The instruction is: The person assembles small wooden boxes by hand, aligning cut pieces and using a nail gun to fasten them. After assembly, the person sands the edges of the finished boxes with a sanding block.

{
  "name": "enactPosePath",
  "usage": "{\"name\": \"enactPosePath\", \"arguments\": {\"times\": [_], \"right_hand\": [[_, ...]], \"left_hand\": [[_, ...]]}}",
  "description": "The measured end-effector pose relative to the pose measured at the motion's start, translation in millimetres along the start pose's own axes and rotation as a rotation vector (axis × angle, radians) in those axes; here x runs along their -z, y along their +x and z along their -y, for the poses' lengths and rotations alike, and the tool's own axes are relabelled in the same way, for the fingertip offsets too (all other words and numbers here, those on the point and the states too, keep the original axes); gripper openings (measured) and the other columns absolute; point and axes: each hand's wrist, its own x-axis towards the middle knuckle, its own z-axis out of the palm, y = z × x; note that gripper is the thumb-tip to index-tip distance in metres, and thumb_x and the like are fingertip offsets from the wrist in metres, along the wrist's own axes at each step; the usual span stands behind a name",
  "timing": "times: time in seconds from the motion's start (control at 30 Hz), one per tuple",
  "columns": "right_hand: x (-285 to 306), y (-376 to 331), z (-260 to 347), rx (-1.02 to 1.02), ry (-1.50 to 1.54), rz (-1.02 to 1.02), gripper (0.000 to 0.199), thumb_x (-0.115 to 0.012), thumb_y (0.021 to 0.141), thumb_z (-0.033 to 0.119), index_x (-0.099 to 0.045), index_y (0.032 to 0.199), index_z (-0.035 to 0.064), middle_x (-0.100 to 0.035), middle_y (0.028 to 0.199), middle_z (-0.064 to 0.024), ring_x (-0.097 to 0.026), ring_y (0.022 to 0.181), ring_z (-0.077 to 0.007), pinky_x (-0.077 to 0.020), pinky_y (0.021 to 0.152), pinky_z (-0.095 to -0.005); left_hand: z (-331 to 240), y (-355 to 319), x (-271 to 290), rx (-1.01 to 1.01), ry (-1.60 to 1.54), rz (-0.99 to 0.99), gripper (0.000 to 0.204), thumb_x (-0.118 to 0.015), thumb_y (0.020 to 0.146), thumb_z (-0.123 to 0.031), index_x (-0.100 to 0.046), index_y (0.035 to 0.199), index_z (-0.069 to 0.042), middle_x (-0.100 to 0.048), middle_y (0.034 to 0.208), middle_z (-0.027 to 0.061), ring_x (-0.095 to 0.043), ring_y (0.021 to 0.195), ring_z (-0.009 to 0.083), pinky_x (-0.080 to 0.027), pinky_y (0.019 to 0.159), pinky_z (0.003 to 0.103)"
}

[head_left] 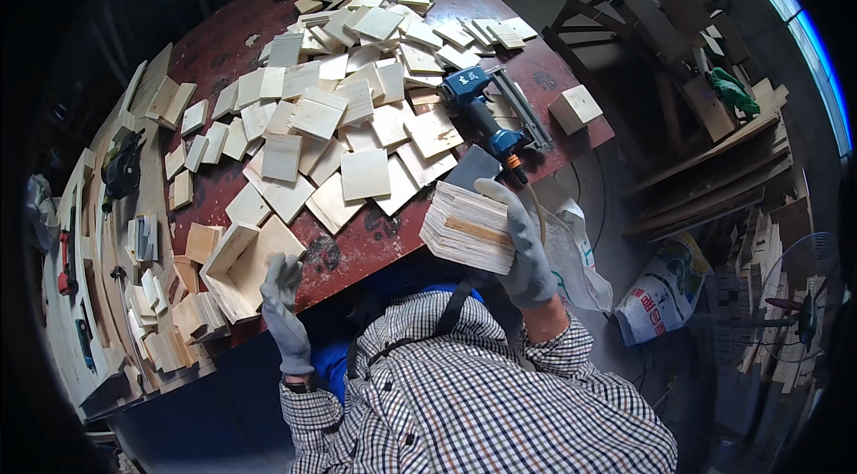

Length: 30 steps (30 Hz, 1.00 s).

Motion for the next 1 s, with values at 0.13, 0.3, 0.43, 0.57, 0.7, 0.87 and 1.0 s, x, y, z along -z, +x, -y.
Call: {"name": "enactPosePath", "arguments": {"times": [0.13,0.3,0.43,0.57,0.7,0.87,1.0], "right_hand": [[66.3,-27.8,21.7,0.040,0.008,-0.327,0.077,-0.058,0.108,0.055,-0.044,0.157,-0.0027,-0.053,0.151,-0.0146,-0.054,0.136,-0.0227,-0.0431,0.116,-0.0353],[192.1,-72.3,7.2,0.345,0.181,-0.848,0.086,-0.080,0.099,0.024,-0.030,0.162,-0.0053,-0.051,0.151,-0.0210,-0.058,0.134,-0.0264,-0.0474,0.114,-0.0370],[273.5,-104.1,-34.1,0.205,-0.287,-1.147,0.089,-0.086,0.087,0.017,-0.038,0.158,-0.0063,-0.055,0.144,-0.0224,-0.061,0.127,-0.0265,-0.0546,0.102,-0.0343],[270.0,-99.0,-77.7,0.117,-1.030,-1.083,0.101,-0.094,0.072,0.023,-0.044,0.157,0.0008,-0.048,0.136,-0.0198,-0.053,0.128,-0.0362,-0.0440,0.113,-0.0435],[256.4,-81.4,-104.2,0.207,-1.282,-0.809,0.105,-0.095,0.071,0.031,-0.043,0.157,0.0015,-0.048,0.139,-0.0227,-0.052,0.127,-0.0382,-0.0454,0.110,-0.0469],[248.7,-51.7,-118.1,0.247,-1.281,-0.657,0.104,-0.095,0.068,0.035,-0.047,0.155,0.0020,-0.049,0.138,-0.0227,-0.051,0.128,-0.0406,-0.0462,0.109,-0.0493],[245.5,-46.5,-115.4,0.178,-1.260,-0.580,0.104,-0.095,0.071,0.034,-0.045,0.156,0.0009,-0.051,0.141,-0.0219,-0.051,0.130,-0.0393,-0.0469,0.112,-0.0473]], "left_hand": [[25.1,-9.6,6.8,0.095,0.202,0.051,0.069,-0.033,0.115,-0.048,-0.044,0.158,0.005,-0.056,0.153,0.0199,-0.055,0.142,0.0318,-0.036,0.125,0.046],[35.4,-5.4,14.8,0.083,0.220,0.018,0.067,-0.033,0.115,-0.047,-0.047,0.155,0.005,-0.054,0.154,0.0216,-0.056,0.139,0.0325,-0.040,0.122,0.045],[36.7,0.5,23.9,0.131,0.236,0.025,0.061,-0.032,0.116,-0.041,-0.047,0.156,0.002,-0.053,0.155,0.0212,-0.056,0.139,0.0329,-0.041,0.121,0.045],[28.3,2.6,20.6,0.103,0.326,0.088,0.059,-0.030,0.117,-0.039,-0.046,0.157,0.001,-0.053,0.155,0.0202,-0.055,0.140,0.0328,-0.040,0.122,0.045],[27.2,5.3,23.6,0.155,0.326,0.096,0.059,-0.028,0.118,-0.040,-0.045,0.158,0.001,-0.053,0.155,0.0196,-0.055,0.141,0.0317,-0.040,0.122,0.045],[23.2,-6.3,23.4,0.146,0.295,0.095,0.060,-0.026,0.118,-0.038,-0.043,0.159,0.002,-0.052,0.156,0.0200,-0.055,0.142,0.0310,-0.040,0.123,0.045],[21.0,-12.0,20.3,0.162,0.231,0.066,0.059,-0.025,0.118,-0.036,-0.041,0.160,0.003,-0.051,0.157,0.0206,-0.054,0.143,0.0316,-0.040,0.124,0.046]]}}
